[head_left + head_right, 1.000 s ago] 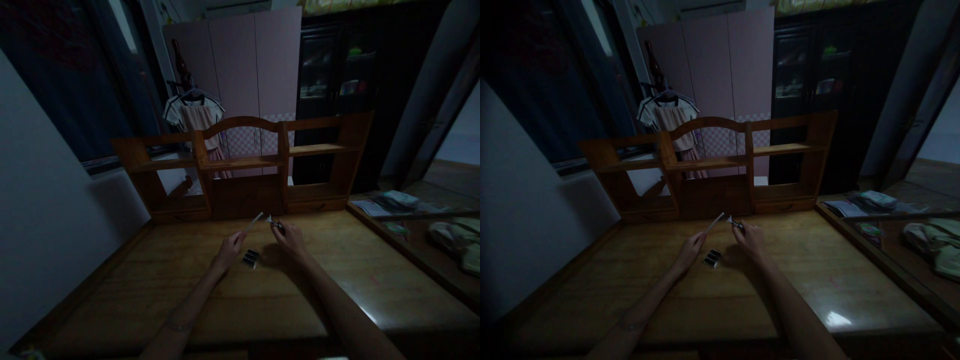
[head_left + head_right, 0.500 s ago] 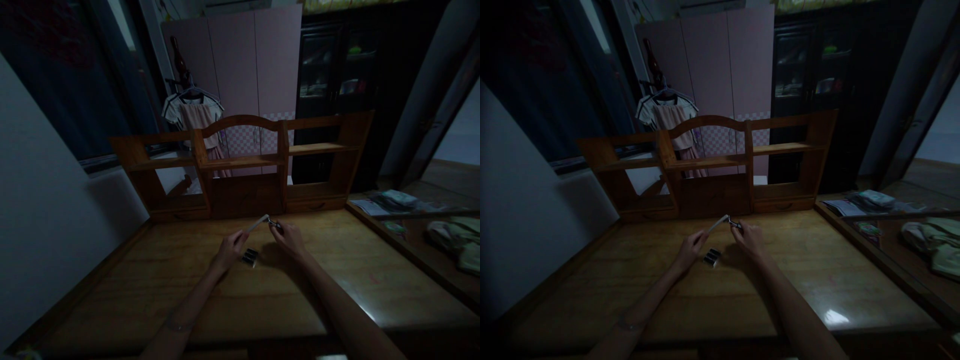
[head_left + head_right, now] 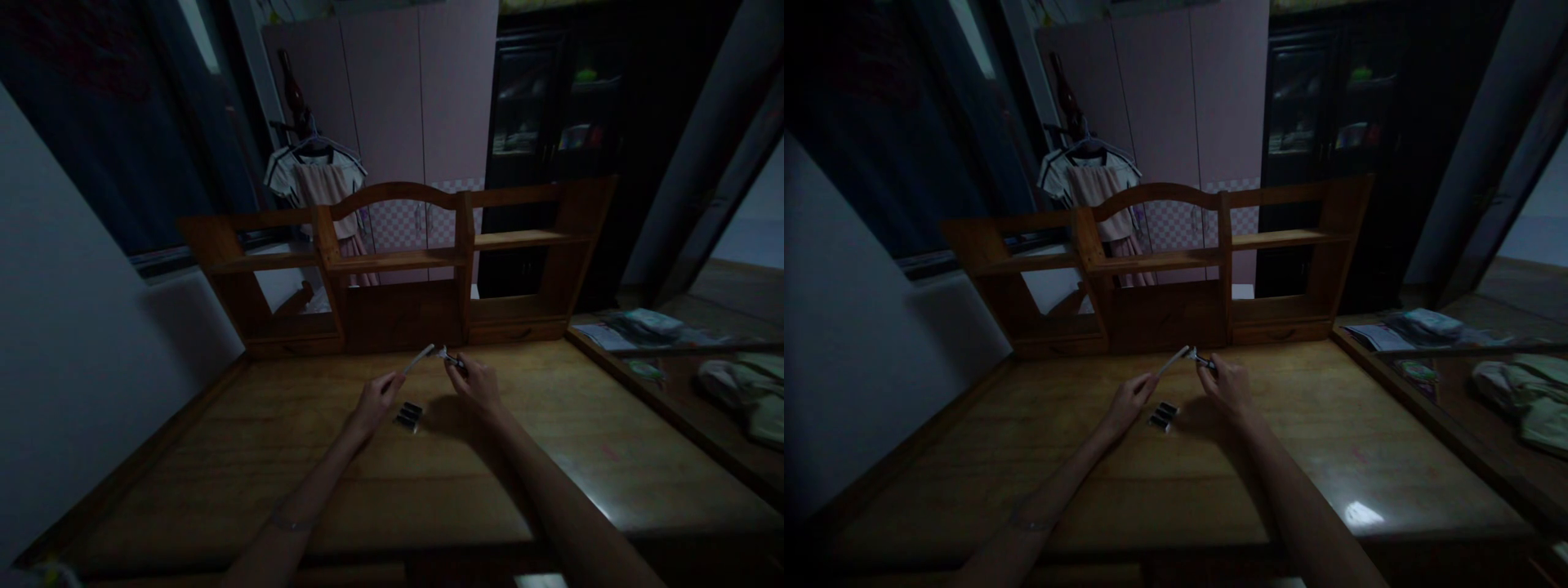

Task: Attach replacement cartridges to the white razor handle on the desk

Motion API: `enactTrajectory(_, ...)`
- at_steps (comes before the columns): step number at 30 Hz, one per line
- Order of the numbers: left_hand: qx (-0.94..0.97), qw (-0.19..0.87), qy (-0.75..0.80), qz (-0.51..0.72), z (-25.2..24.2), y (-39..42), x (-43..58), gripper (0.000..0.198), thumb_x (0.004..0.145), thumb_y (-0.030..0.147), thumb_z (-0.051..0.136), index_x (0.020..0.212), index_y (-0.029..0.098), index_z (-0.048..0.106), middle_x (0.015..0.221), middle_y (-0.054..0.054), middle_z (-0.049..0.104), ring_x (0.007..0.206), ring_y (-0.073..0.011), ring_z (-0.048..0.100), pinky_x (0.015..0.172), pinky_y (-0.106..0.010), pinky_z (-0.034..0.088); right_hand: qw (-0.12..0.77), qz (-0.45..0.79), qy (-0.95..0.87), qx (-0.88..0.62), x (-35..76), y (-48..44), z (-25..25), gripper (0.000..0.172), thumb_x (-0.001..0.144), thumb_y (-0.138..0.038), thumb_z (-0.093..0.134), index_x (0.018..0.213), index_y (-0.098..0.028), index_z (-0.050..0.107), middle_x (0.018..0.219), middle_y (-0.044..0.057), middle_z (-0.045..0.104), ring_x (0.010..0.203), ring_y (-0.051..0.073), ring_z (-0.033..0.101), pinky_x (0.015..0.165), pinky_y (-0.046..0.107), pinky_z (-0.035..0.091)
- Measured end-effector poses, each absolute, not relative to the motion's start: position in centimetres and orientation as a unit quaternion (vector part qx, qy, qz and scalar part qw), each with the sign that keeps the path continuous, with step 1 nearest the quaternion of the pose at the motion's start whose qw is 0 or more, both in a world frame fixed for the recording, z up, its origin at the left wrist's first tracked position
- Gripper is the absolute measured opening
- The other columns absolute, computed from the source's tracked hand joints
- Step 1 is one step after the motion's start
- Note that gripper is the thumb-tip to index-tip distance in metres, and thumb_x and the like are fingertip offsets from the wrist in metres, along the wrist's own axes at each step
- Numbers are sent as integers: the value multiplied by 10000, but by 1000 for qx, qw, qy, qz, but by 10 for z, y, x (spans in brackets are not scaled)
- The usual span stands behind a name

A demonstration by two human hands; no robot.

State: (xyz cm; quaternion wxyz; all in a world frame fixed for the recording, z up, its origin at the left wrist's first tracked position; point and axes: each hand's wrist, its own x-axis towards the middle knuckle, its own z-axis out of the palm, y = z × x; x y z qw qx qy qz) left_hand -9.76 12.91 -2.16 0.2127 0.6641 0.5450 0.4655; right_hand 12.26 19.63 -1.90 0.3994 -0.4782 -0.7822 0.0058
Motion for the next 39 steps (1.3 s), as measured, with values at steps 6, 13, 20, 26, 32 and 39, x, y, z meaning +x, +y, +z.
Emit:
enactTrajectory(6, 673, 230, 532, 460, -22, 130, -98, 399, 884, 485, 434, 699, 147, 537, 641, 21, 462, 610, -113, 401, 574, -218, 304, 376, -6, -787, -488, 121, 198, -20, 341, 899, -459, 445, 790, -196, 633, 677, 53, 679, 594, 165, 607, 550, 247, 279)
enactTrajectory(13, 666, 189, 556, 461, -26, 131, -99, 411, 891, 490, 422, 725, 144, 570, 643, 17, 487, 629, -123, 434, 577, -226, 297, 393, 13, -784, -481, 121, 196, -17, 352, 925, -447, 408, 805, -194, 620, 684, 53, 675, 609, 161, 606, 555, 244, 290)
enactTrajectory(20, 678, 183, 547, 457, -24, 129, -96, 426, 896, 502, 412, 695, 151, 545, 617, 31, 451, 605, -110, 422, 565, -228, 283, 379, 6, -791, -480, 121, 195, -17, 344, 923, -457, 414, 815, -199, 614, 690, 52, 675, 622, 169, 608, 557, 249, 285)
enactTrajectory(26, 682, 184, 538, 461, -22, 128, -98, 420, 897, 492, 417, 704, 145, 556, 616, 32, 448, 604, -108, 411, 562, -224, 286, 374, 8, -794, -479, 120, 194, -16, 359, 922, -456, 413, 789, -193, 618, 694, 57, 675, 621, 166, 601, 560, 248, 287)
enactTrajectory(32, 673, 169, 556, 457, -24, 129, -98, 427, 903, 489, 407, 718, 138, 566, 629, 27, 481, 604, -108, 426, 571, -223, 291, 379, 17, -799, -467, 121, 193, -15, 340, 916, -440, 423, 802, -190, 623, 694, 51, 674, 625, 162, 605, 563, 242, 293)
enactTrajectory(39, 682, 178, 549, 449, -24, 130, -97, 424, 903, 483, 400, 678, 146, 525, 613, 33, 455, 599, -102, 416, 565, -219, 279, 380, 23, -802, -461, 121, 195, -17, 341, 908, -443, 429, 802, -190, 632, 682, 54, 675, 593, 159, 595, 551, 243, 289)
